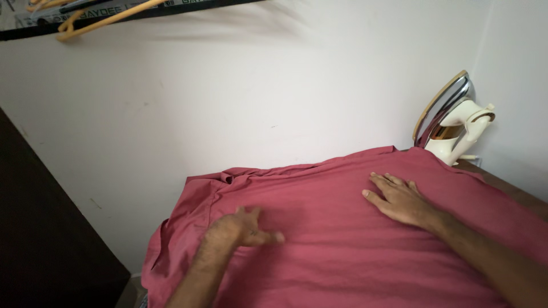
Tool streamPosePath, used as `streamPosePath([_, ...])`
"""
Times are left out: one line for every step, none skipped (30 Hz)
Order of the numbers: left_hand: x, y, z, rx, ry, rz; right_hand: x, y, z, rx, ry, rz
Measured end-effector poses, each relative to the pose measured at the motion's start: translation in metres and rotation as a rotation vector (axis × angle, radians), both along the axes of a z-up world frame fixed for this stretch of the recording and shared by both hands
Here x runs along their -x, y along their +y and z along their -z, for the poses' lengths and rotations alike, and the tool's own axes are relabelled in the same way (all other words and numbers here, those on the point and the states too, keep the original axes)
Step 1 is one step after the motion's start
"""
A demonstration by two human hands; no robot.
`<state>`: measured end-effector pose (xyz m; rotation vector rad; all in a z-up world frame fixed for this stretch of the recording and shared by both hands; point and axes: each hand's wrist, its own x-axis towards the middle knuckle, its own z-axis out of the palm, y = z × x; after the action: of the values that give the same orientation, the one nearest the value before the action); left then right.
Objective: The person irons a pink shirt on a wooden table, smoothing the fabric and using a white iron. They then place the shirt on a hanger and button it. Finally, they begin ironing a white striped shirt.
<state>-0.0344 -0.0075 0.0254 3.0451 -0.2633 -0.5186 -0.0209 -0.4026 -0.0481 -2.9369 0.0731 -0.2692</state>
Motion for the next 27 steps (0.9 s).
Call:
streamPosePath([-0.002,0.007,-0.007,0.034,0.08,0.097,-0.002,-0.001,0.0,-0.026,0.092,0.056])
streamPosePath([-0.005,0.011,-0.01,0.07,0.159,0.196,-0.005,-0.004,-0.001,-0.014,0.103,0.061])
streamPosePath([-0.008,0.011,-0.009,0.056,0.161,0.188,-0.01,-0.007,-0.002,-0.002,0.117,0.064])
streamPosePath([-0.012,0.011,-0.006,0.042,0.164,0.18,-0.014,-0.011,-0.003,0.011,0.13,0.068])
streamPosePath([-0.015,0.01,-0.004,0.028,0.165,0.171,-0.019,-0.014,-0.003,0.006,0.142,0.062])
streamPosePath([-0.02,0.007,-0.002,0.048,0.126,0.156,-0.025,-0.019,-0.004,0.001,0.154,0.057])
streamPosePath([-0.024,0.001,0.0,0.066,0.087,0.138,-0.031,-0.024,-0.002,-0.005,0.166,0.05])
streamPosePath([-0.026,-0.004,0.001,0.085,0.047,0.12,-0.035,-0.03,-0.001,-0.003,0.174,0.05])
streamPosePath([-0.026,-0.007,0.002,0.075,0.018,0.1,-0.04,-0.033,-0.002,-0.004,0.177,0.051])
streamPosePath([-0.023,-0.009,0.004,0.066,-0.011,0.081,-0.046,-0.034,-0.003,-0.005,0.181,0.053])
streamPosePath([-0.02,-0.013,0.007,0.06,-0.044,0.068,-0.05,-0.035,-0.002,-0.014,0.133,0.044])
streamPosePath([-0.016,-0.015,0.01,0.087,-0.072,0.039,-0.054,-0.035,-0.001,-0.024,0.086,0.033])
streamPosePath([-0.009,-0.018,0.014,0.114,-0.098,0.013,-0.056,-0.036,0.001,-0.033,0.041,0.024])
streamPosePath([-0.004,-0.019,0.017,0.141,-0.124,-0.014,-0.057,-0.038,0.003,-0.098,-0.041,0.027])
streamPosePath([0.001,-0.021,0.02,0.147,-0.146,-0.017,-0.058,-0.042,0.004,-0.157,-0.122,0.027])
streamPosePath([0.004,-0.023,0.022,0.153,-0.167,-0.021,-0.061,-0.046,0.001,-0.216,-0.203,0.029])
streamPosePath([0.006,-0.023,0.024,0.152,-0.181,-0.025,-0.06,-0.052,0.002,-0.228,-0.335,0.172])
streamPosePath([0.006,-0.023,0.023,0.152,-0.214,-0.026,-0.06,-0.06,0.001,-0.24,-0.466,0.315])
streamPosePath([0.008,-0.024,0.026,0.151,-0.237,-0.025,-0.057,-0.072,0.002,-0.243,-0.835,0.231])
streamPosePath([0.009,-0.025,0.029,0.15,-0.261,-0.024,-0.055,-0.084,0.004,-0.238,-1.202,0.136])
streamPosePath([0.008,-0.024,0.029,0.161,-0.246,-0.019,-0.057,-0.097,0.003,-0.269,-1.393,0.204])
streamPosePath([0.007,-0.023,0.029,0.172,-0.231,-0.014,-0.06,-0.11,0.005,-0.261,-1.508,0.259])
streamPosePath([0.006,-0.022,0.029,0.185,-0.218,-0.009,-0.062,-0.124,0.007,-0.25,-1.623,0.315])
streamPosePath([0.005,-0.022,0.029,0.186,-0.217,-0.008,-0.063,-0.14,0.007,-0.201,-1.661,0.355])
streamPosePath([0.005,-0.022,0.029,0.188,-0.215,-0.009,-0.067,-0.149,0.011,-0.261,-1.616,0.373])
streamPosePath([0.004,-0.023,0.03,0.19,-0.214,-0.011,-0.069,-0.155,0.013,-0.319,-1.569,0.393])
streamPosePath([0.005,-0.023,0.03,0.179,-0.213,-0.016,-0.071,-0.157,0.016,-0.482,-1.432,0.389])
